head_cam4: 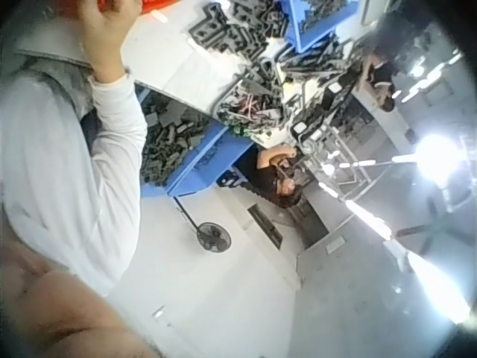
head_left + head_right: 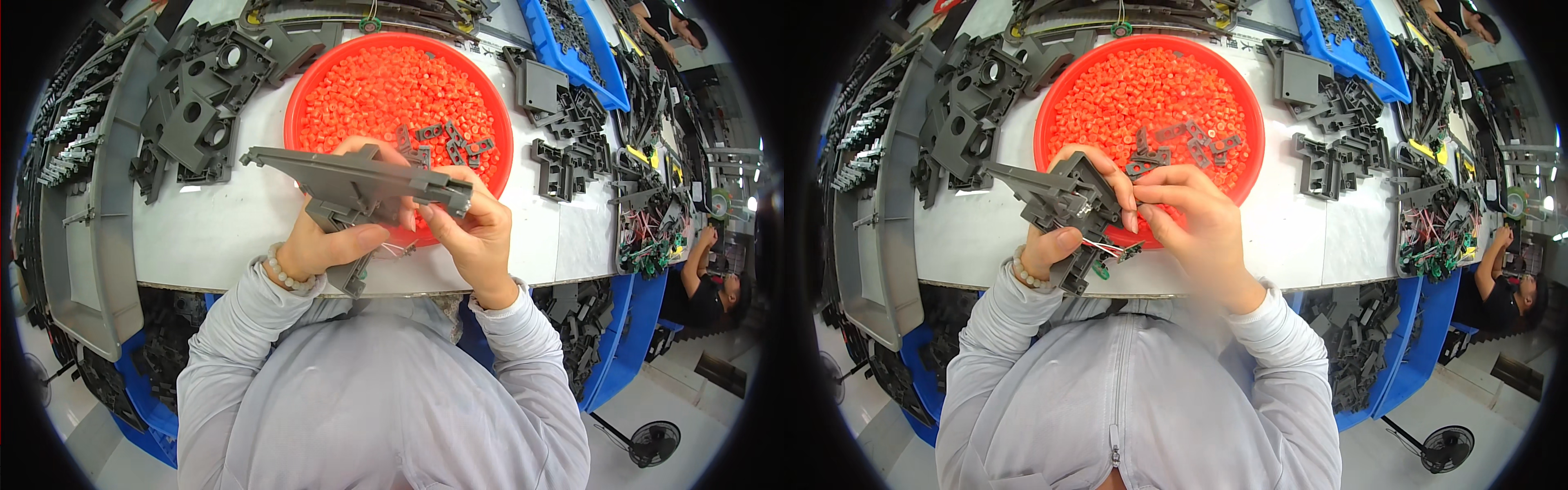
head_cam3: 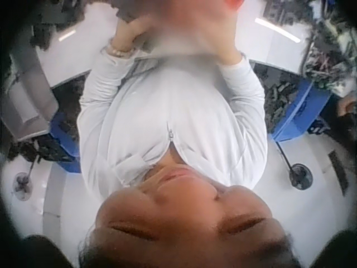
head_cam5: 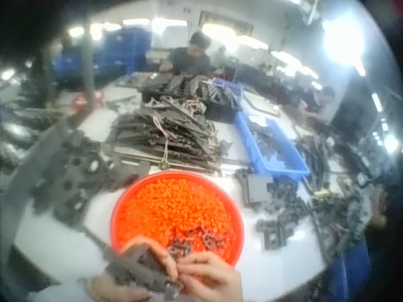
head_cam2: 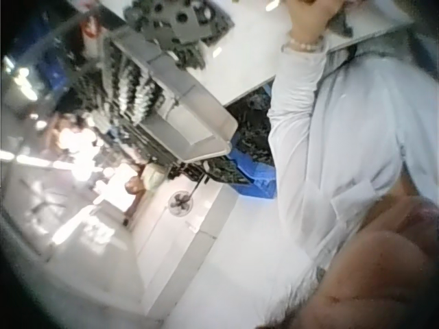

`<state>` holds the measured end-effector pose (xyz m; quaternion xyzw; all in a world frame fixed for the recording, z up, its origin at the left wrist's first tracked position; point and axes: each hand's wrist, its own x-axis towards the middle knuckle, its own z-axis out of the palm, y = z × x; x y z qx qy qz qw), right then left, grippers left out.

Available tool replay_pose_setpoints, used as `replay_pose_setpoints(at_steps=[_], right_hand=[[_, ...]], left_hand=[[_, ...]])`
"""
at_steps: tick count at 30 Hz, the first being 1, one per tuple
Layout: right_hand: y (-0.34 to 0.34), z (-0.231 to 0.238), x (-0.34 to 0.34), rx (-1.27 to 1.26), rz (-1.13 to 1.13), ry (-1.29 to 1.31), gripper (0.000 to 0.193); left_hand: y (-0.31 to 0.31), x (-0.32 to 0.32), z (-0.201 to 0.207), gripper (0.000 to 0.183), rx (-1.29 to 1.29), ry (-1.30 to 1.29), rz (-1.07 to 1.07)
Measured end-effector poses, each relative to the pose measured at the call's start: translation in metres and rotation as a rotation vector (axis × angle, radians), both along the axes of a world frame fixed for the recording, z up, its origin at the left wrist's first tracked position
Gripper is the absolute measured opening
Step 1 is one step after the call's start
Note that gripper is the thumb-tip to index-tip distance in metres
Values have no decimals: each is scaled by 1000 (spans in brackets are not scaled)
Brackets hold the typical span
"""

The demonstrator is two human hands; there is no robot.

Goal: The person assembles a plastic electronic housing by inserting a small fan and internal components into it, then snapping the case shut by hand.

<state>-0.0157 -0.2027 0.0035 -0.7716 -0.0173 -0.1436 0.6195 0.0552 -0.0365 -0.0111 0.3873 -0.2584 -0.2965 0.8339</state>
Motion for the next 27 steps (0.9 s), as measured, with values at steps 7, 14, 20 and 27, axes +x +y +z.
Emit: replay_pose_setpoints(at_steps=[7, 14, 20, 27], right_hand=[[-5, 8, 7, -288, -7, -182, 20], [-12, 11, 3, -370, 7, -304, 23], [-12, 21, -9, -363, 106, -284, 30], [-3, 30, -9, -390, 136, -364, 24]], left_hand=[[-1, 1, 6, 61, 52, -64, 37], [0, 0, 5, 65, 23, -67, 77], [5, 3, 6, 97, -22, -186, 135], [7, 0, 14, 106, -22, -304, 212]])
